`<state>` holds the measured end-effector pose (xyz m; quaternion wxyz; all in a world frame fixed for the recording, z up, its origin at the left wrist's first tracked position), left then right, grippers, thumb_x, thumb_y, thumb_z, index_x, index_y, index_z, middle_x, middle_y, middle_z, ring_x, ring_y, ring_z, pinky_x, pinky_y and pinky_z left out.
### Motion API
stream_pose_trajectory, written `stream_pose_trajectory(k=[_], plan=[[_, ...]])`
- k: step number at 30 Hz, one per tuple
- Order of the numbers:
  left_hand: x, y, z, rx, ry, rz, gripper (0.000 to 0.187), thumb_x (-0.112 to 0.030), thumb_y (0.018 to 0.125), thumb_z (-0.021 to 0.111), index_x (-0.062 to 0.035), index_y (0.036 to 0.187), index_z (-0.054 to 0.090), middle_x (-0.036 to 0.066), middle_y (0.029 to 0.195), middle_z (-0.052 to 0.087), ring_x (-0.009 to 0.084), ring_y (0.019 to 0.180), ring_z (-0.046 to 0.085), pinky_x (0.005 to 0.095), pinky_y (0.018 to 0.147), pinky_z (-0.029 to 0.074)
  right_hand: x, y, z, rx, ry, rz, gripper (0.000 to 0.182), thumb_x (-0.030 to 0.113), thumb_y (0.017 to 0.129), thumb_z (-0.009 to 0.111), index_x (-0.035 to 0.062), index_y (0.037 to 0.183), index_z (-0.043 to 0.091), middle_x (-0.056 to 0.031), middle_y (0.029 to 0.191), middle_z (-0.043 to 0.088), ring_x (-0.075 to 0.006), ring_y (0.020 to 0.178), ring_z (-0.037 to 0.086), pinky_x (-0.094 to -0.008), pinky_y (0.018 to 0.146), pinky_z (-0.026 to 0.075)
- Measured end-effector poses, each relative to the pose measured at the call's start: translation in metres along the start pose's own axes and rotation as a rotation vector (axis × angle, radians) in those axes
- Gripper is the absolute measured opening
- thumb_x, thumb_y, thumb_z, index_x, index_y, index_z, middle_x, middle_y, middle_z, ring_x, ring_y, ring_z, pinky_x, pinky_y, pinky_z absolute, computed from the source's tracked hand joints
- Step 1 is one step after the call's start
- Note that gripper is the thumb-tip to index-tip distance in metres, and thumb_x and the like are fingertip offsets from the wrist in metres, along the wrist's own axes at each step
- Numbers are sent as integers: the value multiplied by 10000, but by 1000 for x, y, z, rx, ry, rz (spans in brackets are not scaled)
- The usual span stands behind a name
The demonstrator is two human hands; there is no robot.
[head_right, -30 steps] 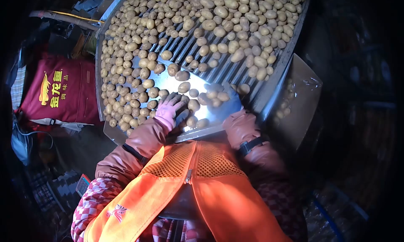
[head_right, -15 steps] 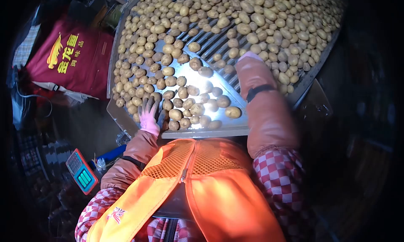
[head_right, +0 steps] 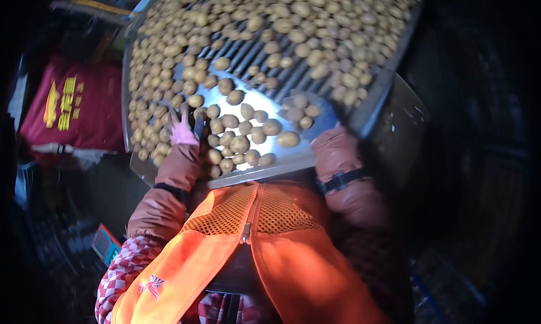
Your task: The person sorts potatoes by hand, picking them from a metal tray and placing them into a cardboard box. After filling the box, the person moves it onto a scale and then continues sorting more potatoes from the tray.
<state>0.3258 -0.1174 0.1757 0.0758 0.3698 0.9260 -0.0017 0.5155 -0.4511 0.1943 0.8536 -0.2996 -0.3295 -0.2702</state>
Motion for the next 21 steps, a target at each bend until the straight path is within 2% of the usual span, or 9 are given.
stream_pose_trajectory(k=[1, 2, 3, 5, 7, 9, 12, 16, 21], plan=[[-11, -9, 5, -6, 17, 109, 577, -468, 942, 550, -274, 1468, 415, 173, 1533, 340, 438, 1401, 304, 613, 1112, 241, 3, -17, 13, 67, 39, -66, 419, 241, 973, 494, 86, 1363, 501, -154, 1305, 579, -289, 1028, 631, -376, 857, 544], [-17, -21, 5, -8, 42, 216, 588, -469, 945, 544, -272, 1479, 399, 176, 1539, 328, 447, 1407, 287, 616, 1116, 234, 4, -30, 23, 52, 465, 72, 458, 282, 958, 530, 89, 1371, 488, -152, 1317, 569, -292, 980, 639, -362, 816, 546], [-21, -28, 5, 30, -2, 264, 615, -465, 950, 538, -263, 1503, 359, 175, 1541, 325, 470, 1411, 263, 616, 1123, 227, 2, -40, 21, 24, 522, 58, 482, 294, 940, 559, 92, 1371, 487, -149, 1313, 570, -290, 948, 643, -358, 792, 542], [-23, -38, 6, 1, -53, 403, 564, -427, 954, 535, -213, 1463, 421, 139, 1556, 312, 450, 1415, 264, 624, 1123, 222, 2, -58, 12, -31, 630, 23, 536, 319, 902, 618, 97, 1372, 487, -143, 1304, 572, -287, 883, 653, -350, 744, 535], [-25, -42, 4, -18, -72, 454, 552, -382, 954, 542, -183, 1456, 426, 143, 1541, 336, 453, 1400, 287, 601, 1124, 245, 9, -86, 3, -184, 399, 14, 519, 296, 879, 659, 105, 1339, 515, -141, 1271, 588, -273, 891, 655, -337, 721, 524], [-22, -43, 8, -43, -36, 479, 536, -349, 955, 543, -155, 1444, 437, 168, 1501, 385, 461, 1377, 319, 569, 1121, 284, -2, -131, -22, -269, 357, 53, 425, 236, 863, 696, 121, 1253, 570, -147, 1200, 616, -235, 893, 656, -325, 715, 528], [-19, -39, 17, -83, -17, 529, 534, -365, 969, 521, -154, 1451, 433, 181, 1502, 387, 466, 1368, 336, 566, 1110, 305, -47, -224, -84, -441, 359, 270, 339, 174, 860, 662, 13, 1146, 578, -108, 923, 651, -128, 634, 581, -294, 550, 505], [-29, -43, 7, -39, -2, 477, 545, -378, 979, 510, -155, 1468, 417, 172, 1525, 366, 438, 1386, 329, 538, 1144, 271, -68, -322, -140, -702, 258, 360, 341, 185, 883, 631, 24, 1178, 578, -98, 943, 651, -142, 684, 581, -299, 604, 496], [-27, -41, 11, 32, -88, 435, 539, -281, 935, 571, -149, 1442, 447, 161, 1536, 347, 426, 1411, 283, 529, 1159, 252, -57, -400, -201, -1173, 48, 186, 347, 200, 911, 592, 38, 1218, 578, -85, 967, 651, -158, 746, 581, -305, 670, 485]])
Point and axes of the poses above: each hand's wrist, its own y-axis towards the middle knuckle, its own z-axis out of the palm, x = y × z, the point moved 4 cm from there along y, towards the middle knuckle
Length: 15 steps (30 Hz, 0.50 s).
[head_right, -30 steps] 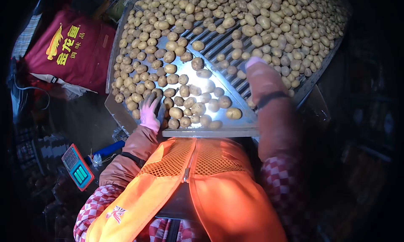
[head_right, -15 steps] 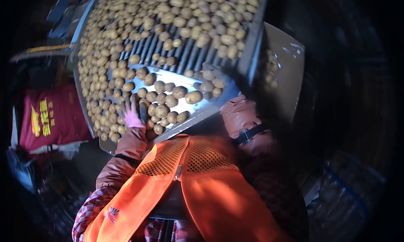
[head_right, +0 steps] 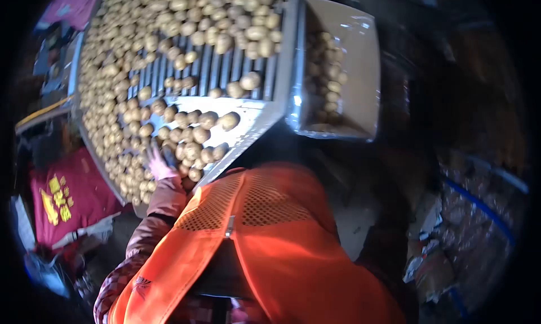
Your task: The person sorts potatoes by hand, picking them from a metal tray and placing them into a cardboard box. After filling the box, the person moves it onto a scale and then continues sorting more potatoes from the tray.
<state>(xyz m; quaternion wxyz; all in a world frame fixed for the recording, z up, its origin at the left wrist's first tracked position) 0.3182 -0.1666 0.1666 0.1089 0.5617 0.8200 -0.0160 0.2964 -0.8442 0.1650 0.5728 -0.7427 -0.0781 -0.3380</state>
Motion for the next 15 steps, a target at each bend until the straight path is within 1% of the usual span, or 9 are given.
stream_pose_trajectory(k=[2, 4, 7, 9, 10, 11, 13, 14, 15], plan=[[12, -1, -11, -13, 72, -52, 529, -276, 913, 594, -155, 1414, 476, 155, 1525, 358, 430, 1403, 294, 552, 1145, 260, 22, 14, 0, -120, 40, -149, 351, 206, 923, 577, 43, 1233, 578, -80, 977, 651, -165, 771, 581, -307, 697, 480], [-2, 2, -9, -58, 84, 2, 532, -304, 901, 605, -167, 1402, 489, 143, 1516, 365, 432, 1395, 305, 582, 1119, 269, 49, 14, 6, -227, 129, -315, 355, 211, 934, 561, 49, 1249, 579, -75, 987, 651, -171, 796, 581, -310, 723, 476], [-1, 4, -6, -71, 43, -48, 540, -383, 920, 582, -187, 1413, 484, 117, 1511, 386, 426, 1399, 299, 626, 1088, 260, 87, 7, 64, -136, 217, -518, 363, 220, 951, 538, 57, 1273, 579, -67, 1002, 651, -181, 834, 581, -313, 763, 470], [-3, 6, -4, -33, 59, -121, 526, -398, 926, 574, -206, 1408, 493, 126, 1535, 349, 423, 1407, 287, 651, 1093, 226, 104, 1, 130, 40, 227, -574, 369, 226, 962, 523, 63, 1289, 579, -62, 1011, 651, -188, 859, 581, -316, 790, 465], [-23, 7, -23, 24, 101, -142, 541, -436, 928, 571, -196, 1408, 495, 168, 1505, 382, 440, 1374, 333, 616, 1111, 235, 107, -4, 166, 134, 224, -587, 372, 229, 968, 515, 66, 1297, 579, -60, 1016, 651, -191, 871, 581, -317, 803, 463], [-26, 0, -21, 119, 152, -133, 549, -442, 909, 593, -214, 1400, 501, 185, 1510, 365, 445, 1388, 312, 636, 1113, 211, 106, -13, 207, 270, 203, -544, 376, 232, 974, 507, 69, 1305, 579, -57, 1021, 651, -195, 884, 582, -318, 816, 461], [-35, -16, -30, 196, -330, 101, 546, -436, 884, 621, -252, 1388, 518, 191, 1517, 352, 443, 1406, 290, 656, 1117, 184, 94, -36, 285, 551, 103, -387, 383, 237, 985, 492, 74, 1320, 579, -52, 1031, 651, -201, 909, 582, -320, 843, 456], [-37, -28, -37, 239, -231, 164, 543, -421, 873, 636, -261, 1380, 528, 186, 1519, 352, 437, 1408, 292, 648, 1123, 186, 89, -50, 316, 689, -128, -275, 282, 190, 956, 569, 71, 1189, 675, -54, 1040, 677, -181, 945, 624, -302, 878, 484], [-39, -40, -44, 285, -131, 224, 540, -406, 862, 651, -269, 1372, 538, 181, 1520, 352, 430, 1411, 294, 640, 1129, 189, 85, -84, 350, 728, -633, -773, 266, 86, 905, 638, 21, 1161, 672, -81, 1088, 691, -182, 994, 647, -288, 890, 499]])
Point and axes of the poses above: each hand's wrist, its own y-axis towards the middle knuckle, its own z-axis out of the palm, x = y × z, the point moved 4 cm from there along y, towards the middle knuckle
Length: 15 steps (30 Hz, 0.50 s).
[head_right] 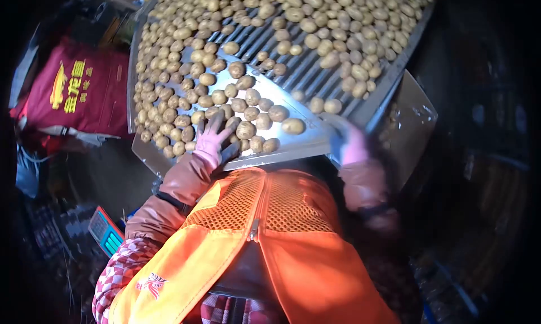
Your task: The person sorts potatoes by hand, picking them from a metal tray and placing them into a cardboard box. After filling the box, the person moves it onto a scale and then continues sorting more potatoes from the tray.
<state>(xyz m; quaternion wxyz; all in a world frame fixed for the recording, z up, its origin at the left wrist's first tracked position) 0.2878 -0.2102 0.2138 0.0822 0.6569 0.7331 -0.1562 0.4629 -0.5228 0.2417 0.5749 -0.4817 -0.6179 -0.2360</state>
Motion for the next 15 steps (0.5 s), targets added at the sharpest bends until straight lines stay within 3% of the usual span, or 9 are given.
stream_pose_trajectory(k=[1, 2, 4, 6, 7, 10, 11, 14, 15], plan=[[1, -10, -6, 39, 2, -11, 543, -385, 841, 675, -277, 1359, 552, 174, 1524, 346, 415, 1410, 305, 639, 1128, 193, -18, 18, 14, 13, -98, -250, 297, 19, 858, 685, -3, 1154, 660, -111, 1078, 697, -179, 972, 660, -281, 866, 508], [6, -21, -10, 41, 5, -41, 531, -339, 847, 678, -272, 1359, 554, 172, 1503, 377, 413, 1395, 331, 603, 1129, 238, -7, 29, 32, 92, -103, -228, 366, 91, 815, 743, 6, 1158, 646, -150, 1054, 691, -242, 970, 676, -334, 863, 522], [31, -40, -3, -119, -139, -65, 514, -282, 853, 679, -250, 1352, 563, 164, 1465, 431, 421, 1372, 364, 560, 1118, 298, 25, 33, 64, 244, -675, -321, 468, 123, 788, 746, 43, 1225, 601, -193, 1089, 665, -323, 1018, 658, -412, 878, 517], [42, -54, -2, -318, -192, -113, 414, -207, 855, 657, -139, 1261, 614, 157, 1358, 534, 403, 1329, 422, 506, 1098, 349, 21, 31, 100, 352, -1200, -253, 512, 61, 838, 664, 92, 1335, 545, -187, 1163, 644, -329, 1062, 625, -351, 948, 486], [49, -63, 0, -371, -228, -167, 395, -181, 864, 646, -132, 1255, 617, 156, 1345, 547, 403, 1315, 438, 500, 1093, 357, -4, 41, 107, 255, -1241, -382, 558, 61, 849, 643, 135, 1380, 489, -166, 1153, 637, -288, 1033, 621, -360, 908, 491], [52, -79, -3, -452, -251, -279, 360, -126, 884, 619, -115, 1244, 623, 158, 1318, 573, 404, 1285, 469, 495, 1080, 373, -25, 66, 97, 246, -609, -223, 456, 120, 861, 628, 100, 1308, 540, -139, 1091, 636, -294, 938, 629, -386, 842, 512], [51, -82, -4, -462, -247, -303, 352, -113, 889, 612, -111, 1241, 624, 159, 1311, 579, 405, 1278, 476, 496, 1077, 377, -34, 60, 99, 309, -251, 80, 400, 220, 944, 543, 76, 1317, 539, -54, 1063, 627, -183, 915, 606, -355, 789, 515], [50, -81, -3, -474, -324, -330, 354, -122, 900, 609, -99, 1253, 612, 155, 1302, 586, 389, 1290, 470, 502, 1085, 366, -21, 52, 85, 502, 368, 476, 427, 225, 999, 459, 62, 1394, 472, -64, 1201, 592, -180, 1086, 565, -353, 871, 492], [52, -81, -1, -516, -354, -348, 351, -133, 905, 606, -102, 1255, 612, 153, 1307, 584, 384, 1291, 471, 496, 1081, 371, -21, 48, 93, 505, 505, 447, 460, 359, 986, 486, 76, 1349, 515, -76, 1218, 590, -175, 1082, 562, -326, 858, 488]])
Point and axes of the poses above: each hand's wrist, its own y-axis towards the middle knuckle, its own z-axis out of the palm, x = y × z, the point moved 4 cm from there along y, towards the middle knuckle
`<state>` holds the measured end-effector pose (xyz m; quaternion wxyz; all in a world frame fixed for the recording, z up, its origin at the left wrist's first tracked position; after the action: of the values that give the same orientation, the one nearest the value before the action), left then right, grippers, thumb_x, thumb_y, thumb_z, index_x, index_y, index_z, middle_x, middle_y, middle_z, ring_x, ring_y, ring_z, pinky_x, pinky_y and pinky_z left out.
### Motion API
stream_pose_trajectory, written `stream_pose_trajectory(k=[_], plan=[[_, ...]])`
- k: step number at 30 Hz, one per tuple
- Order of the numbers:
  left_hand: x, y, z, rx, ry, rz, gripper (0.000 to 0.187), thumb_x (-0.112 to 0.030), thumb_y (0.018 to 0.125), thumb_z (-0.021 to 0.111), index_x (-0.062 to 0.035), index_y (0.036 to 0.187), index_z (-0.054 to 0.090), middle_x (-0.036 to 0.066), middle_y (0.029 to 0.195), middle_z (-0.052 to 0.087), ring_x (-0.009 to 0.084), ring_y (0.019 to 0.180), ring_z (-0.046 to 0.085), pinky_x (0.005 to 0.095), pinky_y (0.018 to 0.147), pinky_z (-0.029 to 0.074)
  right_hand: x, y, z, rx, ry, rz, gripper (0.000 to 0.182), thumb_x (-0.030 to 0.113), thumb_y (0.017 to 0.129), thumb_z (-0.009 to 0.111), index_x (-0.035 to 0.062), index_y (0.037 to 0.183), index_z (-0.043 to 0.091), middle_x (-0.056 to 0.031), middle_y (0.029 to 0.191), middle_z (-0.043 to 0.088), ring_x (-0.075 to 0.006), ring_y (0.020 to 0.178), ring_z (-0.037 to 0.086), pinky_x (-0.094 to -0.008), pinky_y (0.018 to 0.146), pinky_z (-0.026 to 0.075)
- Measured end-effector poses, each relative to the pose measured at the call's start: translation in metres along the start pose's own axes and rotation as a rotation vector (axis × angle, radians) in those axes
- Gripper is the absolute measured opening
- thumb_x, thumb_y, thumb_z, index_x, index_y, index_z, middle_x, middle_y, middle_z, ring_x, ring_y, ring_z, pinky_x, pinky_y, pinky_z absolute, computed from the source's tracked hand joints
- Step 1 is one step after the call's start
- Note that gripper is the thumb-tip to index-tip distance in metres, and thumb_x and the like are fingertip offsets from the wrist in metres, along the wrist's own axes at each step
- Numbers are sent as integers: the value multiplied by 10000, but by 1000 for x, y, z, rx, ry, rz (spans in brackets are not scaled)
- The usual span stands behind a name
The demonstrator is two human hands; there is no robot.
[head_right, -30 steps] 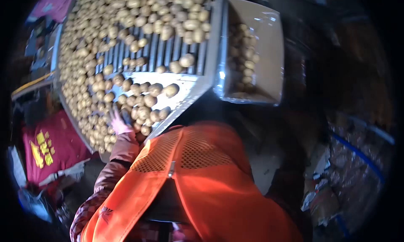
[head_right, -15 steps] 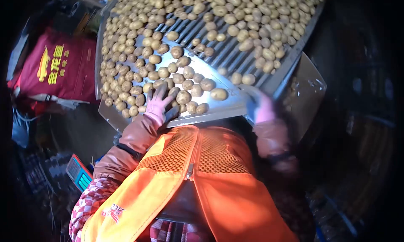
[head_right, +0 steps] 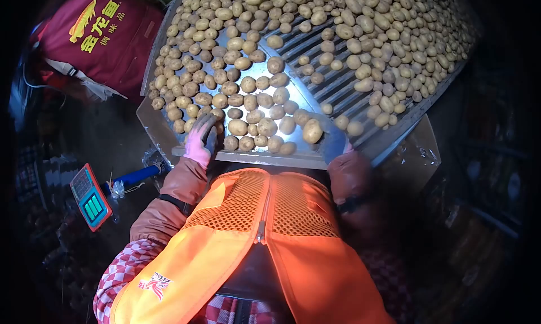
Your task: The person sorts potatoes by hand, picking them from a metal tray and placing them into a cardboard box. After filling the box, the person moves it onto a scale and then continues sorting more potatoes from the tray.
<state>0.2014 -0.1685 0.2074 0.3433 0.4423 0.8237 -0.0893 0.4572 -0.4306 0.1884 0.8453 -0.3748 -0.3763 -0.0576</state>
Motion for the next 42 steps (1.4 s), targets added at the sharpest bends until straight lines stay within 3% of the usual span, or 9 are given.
stream_pose_trajectory(k=[6, 10, 13, 18, 21, 22, 29, 32, 42], plan=[[9, 6, -11, -298, 419, -60, 317, -183, 932, 585, -131, 1241, 633, 162, 1240, 625, 378, 1200, 555, 442, 994, 451, 2, -18, 33, -260, 31, -10, 427, 441, 951, 527, 110, 1184, 660, -29, 945, 641, -115, 771, 587, -270, 646, 476], [8, 8, -21, -92, 90, -1, 308, -172, 912, 609, -116, 1214, 640, 152, 1171, 657, 366, 1110, 603, 434, 950, 470, 23, -57, 10, -384, -179, -51, 404, 453, 921, 582, 90, 1070, 678, -9, 825, 634, -133, 702, 586, -291, 632, 484], [-27, 13, -19, 43, 102, 144, 286, -160, 893, 660, -80, 1168, 661, 147, 1065, 686, 344, 1017, 636, 421, 883, 491, 41, -107, -51, -152, -856, -197, 398, 426, 891, 640, 60, 1042, 678, -26, 812, 629, -130, 713, 594, -277, 609, 474], [-52, 21, 24, 291, 341, 118, 309, -198, 896, 591, -170, 1204, 597, 118, 1087, 653, 323, 958, 646, 436, 795, 517, 69, -124, -114, -346, -1551, 183, 279, 291, 929, 645, 38, 1042, 680, -10, 905, 655, -134, 816, 601, -283, 741, 481], [-45, 36, 39, 541, 409, -136, 402, -182, 892, 575, -203, 1290, 523, 138, 1093, 640, 333, 986, 645, 444, 808, 520, 51, -85, -55, -282, -753, -135, 267, 280, 921, 661, 29, 1004, 696, -6, 838, 643, -113, 761, 576, -261, 693, 466], [-44, 41, 41, 564, 384, -143, 486, -173, 883, 569, -259, 1350, 462, 158, 1097, 628, 344, 1002, 643, 452, 825, 520, 36, -68, -26, -246, -583, 74, 278, 269, 918, 669, 21, 1040, 694, -18, 862, 656, -98, 766, 576, -244, 682, 460], [-41, 44, 26, 420, 348, -313, 493, -146, 833, 613, -279, 1302, 537, 174, 1179, 587, 352, 1049, 625, 469, 852, 510, -22, 59, 57, -154, -912, -366, 352, 18, 919, 564, 87, 1260, 612, -80, 1214, 631, -198, 1071, 602, -327, 914, 487], [-33, 39, 21, 350, 307, -281, 463, -290, 846, 661, -253, 1296, 562, 164, 1195, 588, 353, 1069, 612, 451, 881, 500, 8, 62, 50, -174, -1059, -724, 306, 145, 991, 453, 48, 1233, 613, -128, 1122, 660, -209, 989, 616, -328, 896, 485], [-55, 37, 63, 472, 300, -54, 193, -157, 878, 554, -120, 1063, 593, 161, 1008, 651, 343, 960, 653, 457, 810, 510, -24, 50, 55, -2, -455, -103, 324, 180, 961, 539, 8, 1223, 622, -77, 1035, 682, -123, 844, 607, -263, 751, 499]])
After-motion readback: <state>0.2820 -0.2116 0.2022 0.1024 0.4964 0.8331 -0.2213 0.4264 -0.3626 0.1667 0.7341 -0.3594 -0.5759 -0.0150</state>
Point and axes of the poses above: each hand's wrist, its own y-axis towards the middle knuckle, its own z-axis out of the palm, x = y × z, the point moved 4 cm from there along y, towards the middle knuckle
